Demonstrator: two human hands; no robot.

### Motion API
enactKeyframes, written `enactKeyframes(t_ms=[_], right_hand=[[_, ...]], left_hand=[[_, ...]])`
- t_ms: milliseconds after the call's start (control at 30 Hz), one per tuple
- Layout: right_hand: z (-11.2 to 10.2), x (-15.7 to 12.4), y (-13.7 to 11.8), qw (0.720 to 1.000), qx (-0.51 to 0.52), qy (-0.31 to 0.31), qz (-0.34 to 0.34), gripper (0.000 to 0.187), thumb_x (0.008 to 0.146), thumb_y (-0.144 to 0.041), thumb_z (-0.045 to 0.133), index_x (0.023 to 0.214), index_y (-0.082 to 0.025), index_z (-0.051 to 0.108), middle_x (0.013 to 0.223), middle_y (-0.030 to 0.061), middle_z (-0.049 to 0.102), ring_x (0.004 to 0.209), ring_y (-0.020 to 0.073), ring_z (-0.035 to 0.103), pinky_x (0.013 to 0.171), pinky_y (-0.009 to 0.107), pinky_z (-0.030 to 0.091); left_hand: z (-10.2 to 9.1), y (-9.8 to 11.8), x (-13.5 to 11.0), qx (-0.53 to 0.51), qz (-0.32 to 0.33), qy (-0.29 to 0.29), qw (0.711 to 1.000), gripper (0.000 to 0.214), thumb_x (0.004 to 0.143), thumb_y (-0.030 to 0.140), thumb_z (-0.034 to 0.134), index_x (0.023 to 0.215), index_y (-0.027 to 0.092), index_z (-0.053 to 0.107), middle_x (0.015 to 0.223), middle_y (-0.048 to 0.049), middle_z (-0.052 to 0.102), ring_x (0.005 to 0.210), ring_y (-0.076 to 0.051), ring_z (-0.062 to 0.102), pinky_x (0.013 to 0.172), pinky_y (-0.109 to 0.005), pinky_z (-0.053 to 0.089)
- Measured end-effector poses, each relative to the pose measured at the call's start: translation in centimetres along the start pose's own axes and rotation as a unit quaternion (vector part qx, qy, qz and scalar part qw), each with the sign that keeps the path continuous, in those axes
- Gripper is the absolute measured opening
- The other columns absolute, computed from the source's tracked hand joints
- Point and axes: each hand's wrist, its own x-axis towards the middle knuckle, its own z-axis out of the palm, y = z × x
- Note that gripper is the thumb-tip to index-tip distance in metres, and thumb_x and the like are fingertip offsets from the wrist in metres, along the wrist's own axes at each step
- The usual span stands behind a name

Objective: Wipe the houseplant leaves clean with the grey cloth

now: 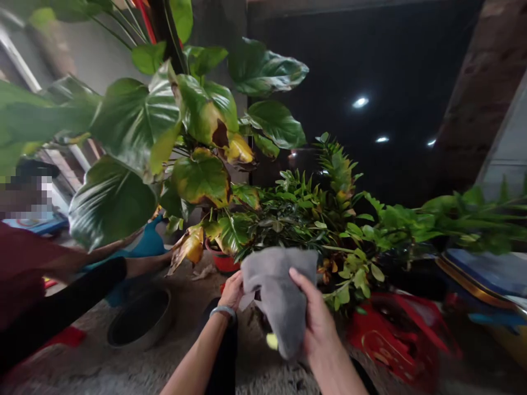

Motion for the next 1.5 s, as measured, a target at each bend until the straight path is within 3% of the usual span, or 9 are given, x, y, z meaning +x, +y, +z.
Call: enactKeyframes(t_ms=[167, 400, 533, 633, 700, 967, 1200, 1367, 1500], right_hand=[[2.4, 3.2, -4.6, 0.992, 0.056, 0.039, -0.104, 0.021, 0.059, -0.015, 0.075, 0.078, -0.023, 0.069, 0.059, -0.0002, 0.076, 0.072, 0.0287, 0.077, 0.077, 0.041, 0.063], [-3.4, 2.7, 1.8, 0.996, -0.031, 0.067, 0.055, 0.018, 0.052, -0.027, 0.082, 0.063, -0.02, 0.069, 0.05, 0.0069, 0.071, 0.074, 0.0367, 0.077, 0.075, 0.049, 0.062], [-1.2, 1.0, -0.9, 0.998, 0.012, 0.055, -0.02, 0.027, 0.045, -0.018, 0.082, 0.07, -0.019, 0.072, 0.056, 0.0041, 0.075, 0.065, 0.0316, 0.076, 0.072, 0.044, 0.063], [1.2, 2.0, -4.6, 0.99, 0.053, 0.042, -0.124, 0.029, 0.045, -0.01, 0.077, 0.071, -0.022, 0.072, 0.058, 0.0016, 0.076, 0.066, 0.0294, 0.075, 0.07, 0.041, 0.063], [1.6, 3.2, -5.3, 0.991, 0.039, 0.036, -0.119, 0.026, 0.046, -0.008, 0.076, 0.067, -0.022, 0.07, 0.055, 0.0019, 0.074, 0.066, 0.03, 0.075, 0.068, 0.041, 0.063], [-1.4, 0.4, 1.4, 0.997, -0.063, 0.018, 0.05, 0.028, 0.046, -0.023, 0.085, 0.07, -0.016, 0.073, 0.055, 0.0071, 0.074, 0.056, 0.0291, 0.073, 0.061, 0.039, 0.062], [2.1, 1.4, -4.8, 0.98, 0.036, 0.027, -0.192, 0.038, 0.048, -0.017, 0.079, 0.085, -0.022, 0.072, 0.071, -0.0003, 0.079, 0.074, 0.0275, 0.076, 0.078, 0.039, 0.062], [-2.1, 3.8, -1.4, 0.991, -0.021, 0.132, -0.012, 0.015, 0.056, -0.018, 0.074, 0.069, -0.023, 0.067, 0.048, 0.0021, 0.07, 0.078, 0.0329, 0.077, 0.081, 0.044, 0.061], [-6.3, 1.8, 2.6, 0.987, -0.055, 0.115, 0.095, 0.02, 0.057, -0.026, 0.078, 0.074, -0.018, 0.073, 0.058, 0.0081, 0.075, 0.091, 0.037, 0.076, 0.085, 0.047, 0.06]], left_hand=[[0.1, 0.0, -0.1, -0.003, -0.002, 0.01, 1.0, 0.055, 0.033, 0.055, 0.089, 0.06, 0.016, 0.062, 0.06, -0.0032, 0.067, 0.052, -0.012, 0.056, 0.051, -0.026, 0.043], [0.0, 0.3, -0.1, -0.005, 0.003, 0.011, 1.0, 0.054, 0.033, 0.056, 0.09, 0.056, 0.015, 0.063, 0.058, -0.0024, 0.067, 0.051, -0.011, 0.055, 0.05, -0.024, 0.043], [0.3, 0.5, -0.3, -0.013, -0.005, 0.019, 1.0, 0.056, 0.027, 0.056, 0.091, 0.055, 0.015, 0.063, 0.056, -0.0017, 0.066, 0.05, -0.01, 0.054, 0.049, -0.024, 0.043], [0.5, 0.7, -0.5, -0.021, -0.008, 0.031, 0.999, 0.059, 0.023, 0.056, 0.091, 0.055, 0.015, 0.063, 0.056, -0.0026, 0.067, 0.049, -0.01, 0.054, 0.049, -0.024, 0.043], [0.5, 0.8, -0.6, -0.019, -0.005, 0.035, 0.999, 0.059, 0.023, 0.057, 0.09, 0.055, 0.015, 0.063, 0.056, -0.0027, 0.067, 0.049, -0.011, 0.055, 0.049, -0.024, 0.043], [0.0, 0.5, -0.3, -0.009, 0.009, 0.012, 1.0, 0.045, 0.036, 0.049, 0.088, 0.052, 0.017, 0.061, 0.054, -0.0008, 0.063, 0.051, -0.011, 0.054, 0.05, -0.024, 0.042], [0.1, 0.3, -0.1, -0.017, -0.002, 0.015, 1.0, 0.045, 0.036, 0.047, 0.088, 0.057, 0.017, 0.061, 0.06, -0.0048, 0.069, 0.05, -0.012, 0.056, 0.051, -0.026, 0.044], [0.1, 0.5, 0.0, -0.032, 0.026, 0.066, 0.997, 0.045, 0.033, 0.044, 0.087, 0.056, 0.017, 0.061, 0.057, -0.0055, 0.069, 0.046, -0.013, 0.056, 0.047, -0.026, 0.044], [-1.1, 0.9, 1.3, -0.028, 0.068, 0.189, 0.979, 0.035, 0.046, 0.043, 0.081, 0.058, 0.018, 0.059, 0.051, -0.0013, 0.063, 0.04, -0.01, 0.05, 0.042, -0.024, 0.039]])
